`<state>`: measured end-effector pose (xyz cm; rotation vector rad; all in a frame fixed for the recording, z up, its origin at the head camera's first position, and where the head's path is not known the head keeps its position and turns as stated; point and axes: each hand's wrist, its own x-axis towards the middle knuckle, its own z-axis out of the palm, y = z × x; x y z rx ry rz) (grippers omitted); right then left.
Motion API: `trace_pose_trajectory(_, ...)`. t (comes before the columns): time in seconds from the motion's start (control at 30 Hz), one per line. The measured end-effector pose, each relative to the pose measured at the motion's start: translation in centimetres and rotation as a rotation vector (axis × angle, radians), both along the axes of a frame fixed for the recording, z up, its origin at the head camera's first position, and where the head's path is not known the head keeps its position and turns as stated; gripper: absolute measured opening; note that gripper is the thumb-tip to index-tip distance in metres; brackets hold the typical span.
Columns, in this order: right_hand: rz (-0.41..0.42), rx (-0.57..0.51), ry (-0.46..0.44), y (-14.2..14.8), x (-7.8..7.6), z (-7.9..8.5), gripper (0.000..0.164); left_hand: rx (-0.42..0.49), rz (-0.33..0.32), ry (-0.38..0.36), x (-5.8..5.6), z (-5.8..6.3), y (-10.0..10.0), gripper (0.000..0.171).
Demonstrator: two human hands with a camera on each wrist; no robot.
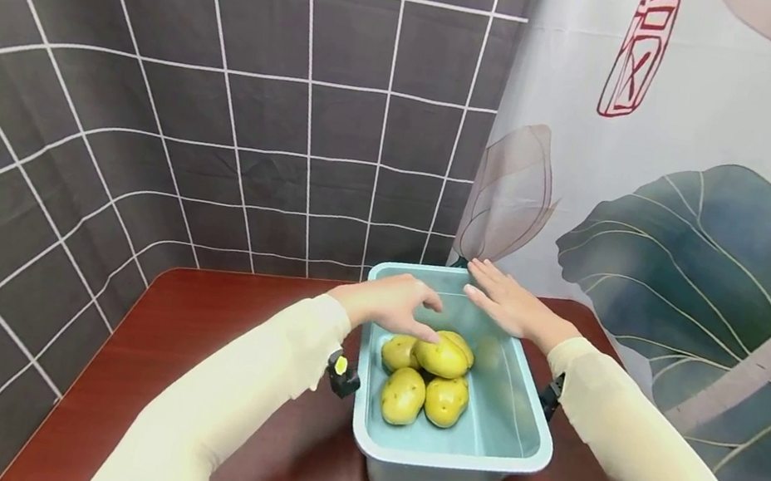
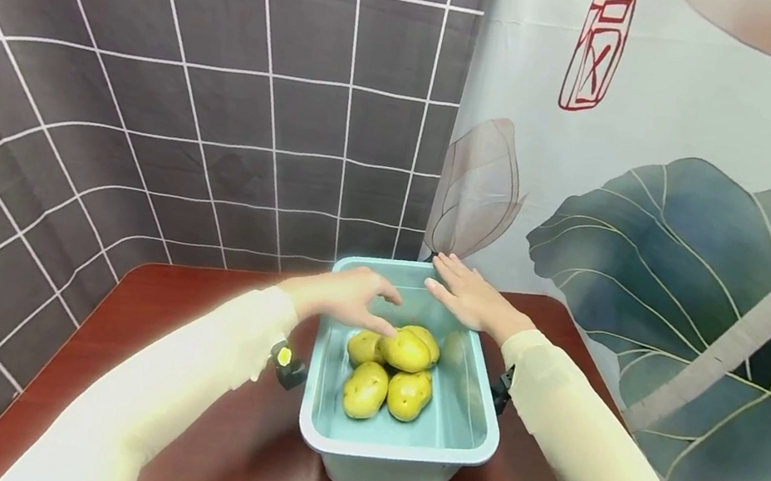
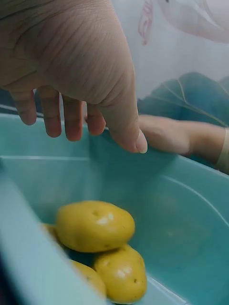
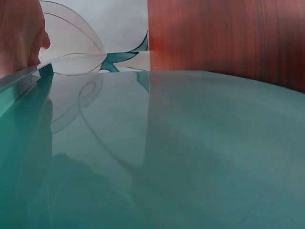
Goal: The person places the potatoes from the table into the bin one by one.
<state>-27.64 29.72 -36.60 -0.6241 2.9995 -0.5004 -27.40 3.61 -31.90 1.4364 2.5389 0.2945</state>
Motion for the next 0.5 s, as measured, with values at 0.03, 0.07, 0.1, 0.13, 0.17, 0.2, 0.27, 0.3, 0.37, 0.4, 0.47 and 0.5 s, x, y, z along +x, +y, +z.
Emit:
trace_pose_trajectory(0.03,0.006,-0.007,0.003,0.1,0.0,0.1,0.07,0.014,0.005,0.008,0.0,0.3,-0.5,0.057)
trace_pose_trajectory(0.07,0.012,-0.018,0.004,0.2,0.0,0.2,0.069,0.029,0.01,0.016,0.0,0.5,-1.0,0.057)
trace_pose_trajectory(0.1,0.017,-0.032,0.006,0.3,0.0,0.4,0.068,0.04,0.018,0.031,0.0,0.7,-1.6,0.057)
trace_pose_trajectory(0.13,0.018,-0.043,0.01,0.5,0.0,0.6,0.068,0.052,0.028,0.042,0.0,0.9,-2.2,0.057)
trace_pose_trajectory(0.17,0.02,-0.05,0.02,0.8,0.0,0.8,0.067,0.064,0.037,0.057,0.0,1.2,-2.8,0.057)
trace_pose_trajectory(0.2,0.018,-0.067,0.028,1.0,0.0,1.0,0.066,0.077,0.049,0.073,0.0,1.3,-3.5,0.057)
trace_pose_trajectory(0.27,0.012,-0.091,0.051,1.5,0.2,1.5,0.065,0.1,0.082,0.11,0.0,1.6,-5.0,0.059)
trace_pose_trajectory(0.3,0.007,-0.101,0.061,1.8,0.5,1.8,0.064,0.112,0.105,0.122,0.0,1.7,-5.9,0.06)
trace_pose_trajectory(0.37,0.0,-0.105,0.092,2.5,0.9,2.0,0.064,0.152,0.147,0.151,0.1,1.9,-7.7,0.063)
trace_pose_trajectory(0.4,-0.005,-0.107,0.107,2.9,1.3,2.1,0.063,0.169,0.17,0.161,0.2,1.9,-8.7,0.065)
trace_pose_trajectory(0.47,-0.023,-0.104,0.128,3.8,2.1,2.1,0.064,0.194,0.234,0.175,0.7,2.0,-10.8,0.07)
trace_pose_trajectory(0.5,-0.036,-0.101,0.136,4.3,2.6,2.1,0.065,0.209,0.262,0.186,0.9,1.9,-12.0,0.073)
